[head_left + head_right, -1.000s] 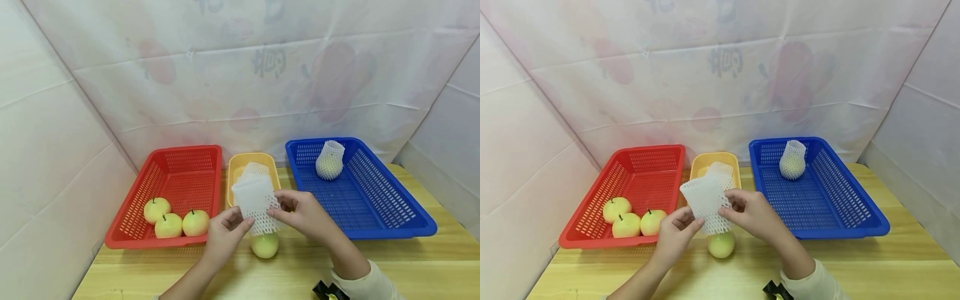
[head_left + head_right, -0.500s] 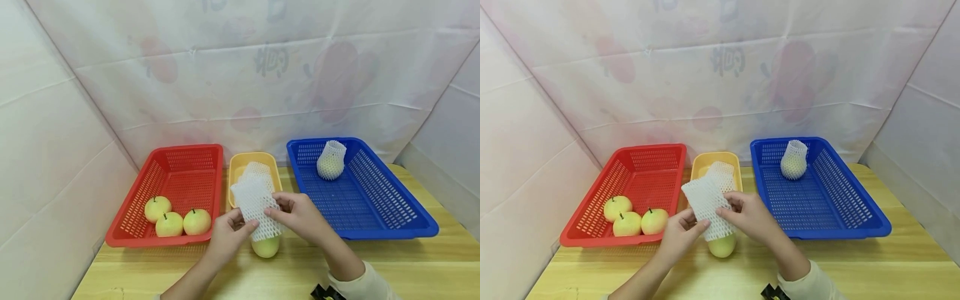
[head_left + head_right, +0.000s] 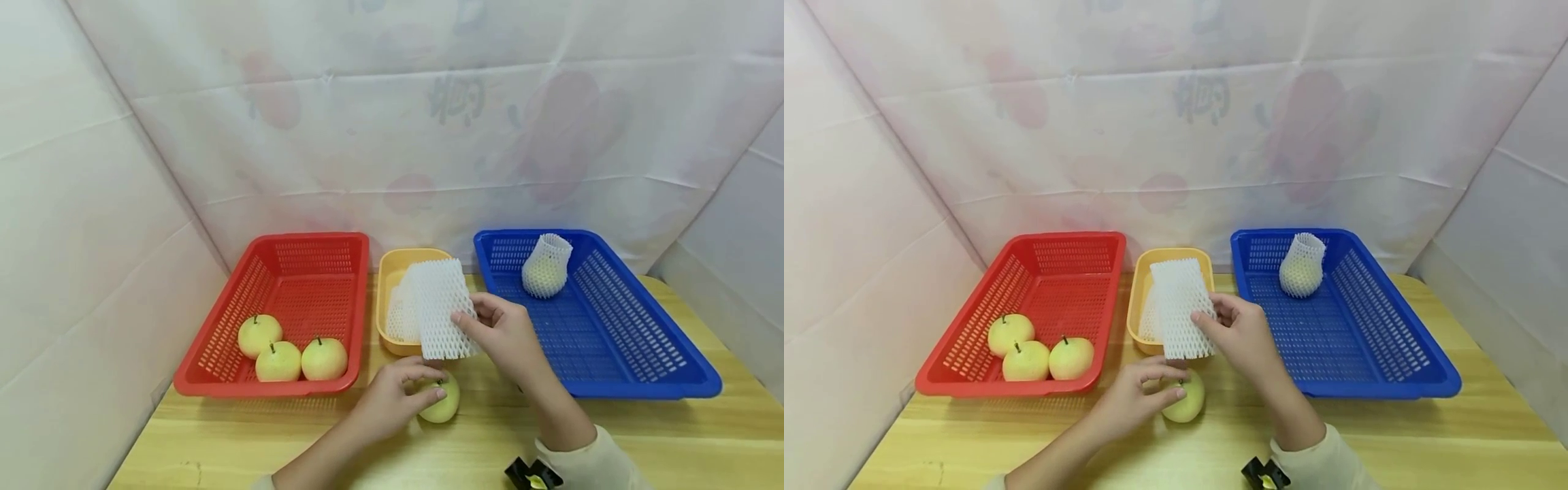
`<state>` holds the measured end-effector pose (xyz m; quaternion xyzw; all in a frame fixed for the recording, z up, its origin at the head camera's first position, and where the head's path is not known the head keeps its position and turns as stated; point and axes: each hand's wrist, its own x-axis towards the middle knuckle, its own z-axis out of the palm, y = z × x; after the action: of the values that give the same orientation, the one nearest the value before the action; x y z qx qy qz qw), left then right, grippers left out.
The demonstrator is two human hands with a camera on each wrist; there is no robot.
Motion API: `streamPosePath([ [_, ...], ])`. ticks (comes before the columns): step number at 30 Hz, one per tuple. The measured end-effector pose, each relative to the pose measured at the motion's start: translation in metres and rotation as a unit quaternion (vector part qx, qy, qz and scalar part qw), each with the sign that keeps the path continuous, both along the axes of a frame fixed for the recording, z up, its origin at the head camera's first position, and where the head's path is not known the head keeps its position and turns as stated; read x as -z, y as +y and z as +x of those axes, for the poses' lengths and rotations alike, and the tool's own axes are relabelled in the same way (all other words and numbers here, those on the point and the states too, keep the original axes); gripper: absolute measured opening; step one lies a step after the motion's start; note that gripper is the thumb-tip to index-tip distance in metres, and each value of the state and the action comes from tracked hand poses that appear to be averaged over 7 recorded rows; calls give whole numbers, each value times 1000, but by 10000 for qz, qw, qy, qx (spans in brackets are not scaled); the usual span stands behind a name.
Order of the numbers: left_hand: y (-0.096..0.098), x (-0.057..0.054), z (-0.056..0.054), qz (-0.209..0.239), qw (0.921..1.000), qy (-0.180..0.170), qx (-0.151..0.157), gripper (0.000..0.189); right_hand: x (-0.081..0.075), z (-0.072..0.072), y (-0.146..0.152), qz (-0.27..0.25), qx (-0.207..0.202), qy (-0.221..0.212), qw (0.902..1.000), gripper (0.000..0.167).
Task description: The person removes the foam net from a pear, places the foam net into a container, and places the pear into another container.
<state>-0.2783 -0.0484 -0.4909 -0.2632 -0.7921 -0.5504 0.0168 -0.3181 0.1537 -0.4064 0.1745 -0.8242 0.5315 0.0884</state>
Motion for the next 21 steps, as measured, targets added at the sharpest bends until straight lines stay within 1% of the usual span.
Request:
streamPosePath([
  [4, -1, -1, 1, -28, 10000, -15, -40, 17, 1, -6, -5, 32, 104, 67, 9999, 30],
  [8, -4, -3, 0, -65, 10000, -39, -55, 14, 3, -15, -12, 6, 252, 23, 9997, 32],
  [10, -7, -5, -1, -156, 9999, -47, -56, 13, 3, -20, -17, 67, 378, 1, 9993, 34],
  [14, -15, -12, -1, -454, 9989, -66, 50, 10, 3, -31, -32, 79, 507, -126, 9986, 43],
  [17, -19, -17, -1, -637, 9977, -126, 170, 9, 6, -42, -44, 82, 626, -274, 9976, 51],
  [19, -20, -20, 0, -716, 9971, -160, 224, 9, 10, -49, -51, 159, 738, -368, 9965, 56],
  [21, -21, -21, 1, -750, 9967, -150, 267, 9, 14, -54, -56, 320, 871, -397, 9949, 55],
])
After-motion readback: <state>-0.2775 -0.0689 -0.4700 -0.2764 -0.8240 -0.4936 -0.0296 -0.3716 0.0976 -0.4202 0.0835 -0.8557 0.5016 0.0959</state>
